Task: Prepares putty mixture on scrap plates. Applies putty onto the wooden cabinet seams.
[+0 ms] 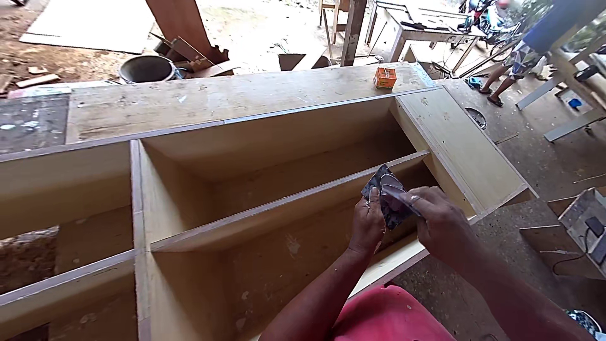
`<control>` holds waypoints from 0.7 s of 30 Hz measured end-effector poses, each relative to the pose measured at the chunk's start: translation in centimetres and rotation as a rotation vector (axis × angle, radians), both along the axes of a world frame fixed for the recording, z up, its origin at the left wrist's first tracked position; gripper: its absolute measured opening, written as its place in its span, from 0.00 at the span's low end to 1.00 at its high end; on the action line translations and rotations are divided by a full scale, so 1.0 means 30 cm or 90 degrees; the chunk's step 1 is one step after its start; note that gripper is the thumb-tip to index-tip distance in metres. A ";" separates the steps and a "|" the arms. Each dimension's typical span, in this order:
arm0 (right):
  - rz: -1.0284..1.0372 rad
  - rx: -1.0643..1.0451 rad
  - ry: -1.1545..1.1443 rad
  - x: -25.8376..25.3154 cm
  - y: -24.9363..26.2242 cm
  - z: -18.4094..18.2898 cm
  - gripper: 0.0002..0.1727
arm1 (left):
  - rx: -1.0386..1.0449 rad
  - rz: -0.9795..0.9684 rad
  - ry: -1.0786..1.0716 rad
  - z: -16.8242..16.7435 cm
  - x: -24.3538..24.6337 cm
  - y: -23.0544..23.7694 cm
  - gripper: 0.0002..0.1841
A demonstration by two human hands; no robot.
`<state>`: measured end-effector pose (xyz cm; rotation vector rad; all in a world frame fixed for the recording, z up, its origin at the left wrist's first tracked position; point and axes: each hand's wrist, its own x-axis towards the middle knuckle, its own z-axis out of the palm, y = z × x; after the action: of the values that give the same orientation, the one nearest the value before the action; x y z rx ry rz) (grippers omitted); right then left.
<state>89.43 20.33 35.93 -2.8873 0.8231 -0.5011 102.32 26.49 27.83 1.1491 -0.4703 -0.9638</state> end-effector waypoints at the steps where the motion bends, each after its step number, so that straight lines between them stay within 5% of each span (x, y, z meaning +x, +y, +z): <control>1: -0.008 -0.005 -0.015 0.009 -0.010 0.009 0.20 | -0.001 -0.002 -0.008 -0.002 -0.004 0.000 0.23; 21: 0.055 -0.012 0.032 -0.025 -0.023 -0.014 0.22 | 0.026 -0.037 0.061 -0.019 0.071 -0.020 0.23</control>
<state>88.70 19.66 35.52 -2.9486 0.6996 -0.4317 104.45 25.91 27.28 1.1247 -0.4101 -1.0784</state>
